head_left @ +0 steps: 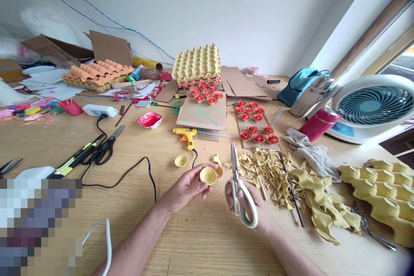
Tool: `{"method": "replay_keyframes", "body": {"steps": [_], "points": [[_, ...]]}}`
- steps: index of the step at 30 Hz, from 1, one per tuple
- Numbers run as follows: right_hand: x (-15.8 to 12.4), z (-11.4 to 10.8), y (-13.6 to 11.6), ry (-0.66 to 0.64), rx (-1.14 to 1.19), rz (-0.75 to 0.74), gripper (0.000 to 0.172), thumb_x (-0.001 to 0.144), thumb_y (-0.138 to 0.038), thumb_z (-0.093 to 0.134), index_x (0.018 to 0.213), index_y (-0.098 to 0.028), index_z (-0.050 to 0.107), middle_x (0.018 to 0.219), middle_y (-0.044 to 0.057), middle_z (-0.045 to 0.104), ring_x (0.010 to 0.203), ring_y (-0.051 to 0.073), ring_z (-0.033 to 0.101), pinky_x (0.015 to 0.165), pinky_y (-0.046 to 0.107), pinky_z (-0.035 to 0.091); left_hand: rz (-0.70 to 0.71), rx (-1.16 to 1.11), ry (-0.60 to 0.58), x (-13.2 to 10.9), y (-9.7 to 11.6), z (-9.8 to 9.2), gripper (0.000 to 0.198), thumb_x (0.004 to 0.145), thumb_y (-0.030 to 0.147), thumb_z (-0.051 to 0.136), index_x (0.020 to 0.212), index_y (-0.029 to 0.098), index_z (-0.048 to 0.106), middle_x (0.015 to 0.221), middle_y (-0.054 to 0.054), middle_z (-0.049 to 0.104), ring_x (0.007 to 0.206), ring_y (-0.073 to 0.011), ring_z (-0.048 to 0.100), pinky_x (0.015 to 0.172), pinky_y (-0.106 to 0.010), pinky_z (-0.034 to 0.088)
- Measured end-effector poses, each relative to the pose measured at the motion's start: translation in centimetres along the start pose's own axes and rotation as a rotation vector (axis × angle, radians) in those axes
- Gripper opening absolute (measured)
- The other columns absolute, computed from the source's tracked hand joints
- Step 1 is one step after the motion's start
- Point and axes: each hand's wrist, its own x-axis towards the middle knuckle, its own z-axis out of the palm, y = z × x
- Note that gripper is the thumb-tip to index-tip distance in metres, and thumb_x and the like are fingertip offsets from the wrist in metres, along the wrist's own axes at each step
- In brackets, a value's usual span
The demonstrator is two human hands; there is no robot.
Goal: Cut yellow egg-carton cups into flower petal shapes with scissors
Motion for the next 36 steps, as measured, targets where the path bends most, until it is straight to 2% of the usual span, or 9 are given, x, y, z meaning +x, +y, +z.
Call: {"method": "replay_keyframes", "body": {"steps": [3, 9, 13, 18, 23, 28, 33, 36], "points": [[0.0, -0.1, -0.2, -0.009, -0.017, -0.011, 0.046, 0.092, -0.064, 0.051, 0.094, -0.019, 0.057, 0.068, 0.001, 0.056, 0.057, 0.013, 0.048, 0.054, 0.026, 0.038, -0.017, 0.026, 0.005, 0.0, -0.2, -0.1, 0.052, 0.081, 0.037, 0.075, 0.128, 0.02, 0.061, 0.096, -0.006, 0.062, 0.069, -0.0104, 0.052, 0.06, -0.022, 0.041], [0.0, -0.4, -0.5, -0.035, -0.173, 0.027, 0.043, 0.093, -0.061, 0.051, 0.091, -0.019, 0.058, 0.069, 0.0, 0.056, 0.063, 0.015, 0.05, 0.059, 0.027, 0.039, -0.026, 0.013, -0.015, 0.2, -0.4, -0.5, 0.049, 0.083, 0.037, 0.073, 0.127, 0.023, 0.057, 0.11, -0.008, 0.063, 0.074, -0.0118, 0.057, 0.062, -0.023, 0.045], [0.0, -0.6, -0.3, -0.03, -0.285, 0.042, 0.039, 0.094, -0.058, 0.05, 0.088, -0.02, 0.057, 0.07, 0.0, 0.054, 0.064, 0.015, 0.049, 0.06, 0.027, 0.038, -0.022, 0.046, -0.027, 0.1, -0.3, -0.8, 0.052, 0.084, 0.031, 0.072, 0.132, 0.024, 0.054, 0.119, -0.01, 0.059, 0.08, -0.0128, 0.057, 0.062, -0.022, 0.045], [-0.1, -0.8, -0.1, -0.025, -0.369, 0.048, 0.033, 0.095, -0.051, 0.05, 0.087, -0.02, 0.057, 0.076, 0.001, 0.056, 0.067, 0.015, 0.049, 0.061, 0.027, 0.039, -0.01, 0.169, -0.025, 0.1, -0.1, -0.9, 0.057, 0.086, 0.03, 0.069, 0.138, 0.024, 0.047, 0.114, -0.007, 0.058, 0.077, -0.0118, 0.054, 0.063, -0.023, 0.047], [0.0, -1.1, 0.0, -0.02, -0.44, 0.039, 0.028, 0.095, -0.045, 0.051, 0.081, -0.02, 0.054, 0.079, 0.001, 0.057, 0.07, 0.015, 0.049, 0.064, 0.028, 0.039, 0.023, 0.316, 0.077, 0.2, 0.3, -0.5, 0.039, 0.086, 0.025, 0.069, 0.121, 0.021, 0.053, 0.113, -0.006, 0.056, 0.079, -0.0114, 0.053, 0.064, -0.021, 0.048], [0.5, -1.6, -0.3, -0.019, -0.582, 0.058, 0.024, 0.094, -0.04, 0.051, 0.081, -0.02, 0.053, 0.078, 0.001, 0.057, 0.073, 0.016, 0.05, 0.065, 0.028, 0.038, 0.035, 0.344, 0.089, 0.2, 0.6, -0.2, 0.041, 0.084, 0.021, 0.069, 0.122, 0.02, 0.054, 0.116, -0.007, 0.058, 0.092, -0.0154, 0.057, 0.069, -0.022, 0.049], [0.7, -2.2, -0.7, -0.029, -0.709, 0.052, 0.024, 0.094, -0.039, 0.049, 0.08, -0.02, 0.05, 0.081, 0.003, 0.059, 0.074, 0.017, 0.052, 0.066, 0.029, 0.04, 0.078, 0.339, 0.093, 0.2, 0.7, -0.5, 0.04, 0.083, 0.019, 0.071, 0.12, 0.018, 0.054, 0.11, -0.006, 0.06, 0.101, -0.0183, 0.06, 0.084, -0.026, 0.051], [0.7, -2.5, -0.8, -0.023, -0.815, 0.021, 0.02, 0.094, -0.037, 0.049, 0.083, -0.02, 0.049, 0.079, 0.002, 0.057, 0.071, 0.017, 0.051, 0.064, 0.029, 0.039, 0.075, 0.344, 0.105, 0.2, 0.9, -0.4, 0.036, 0.084, 0.019, 0.069, 0.119, 0.016, 0.056, 0.114, -0.008, 0.062, 0.106, -0.0193, 0.061, 0.092, -0.029, 0.05]]}}
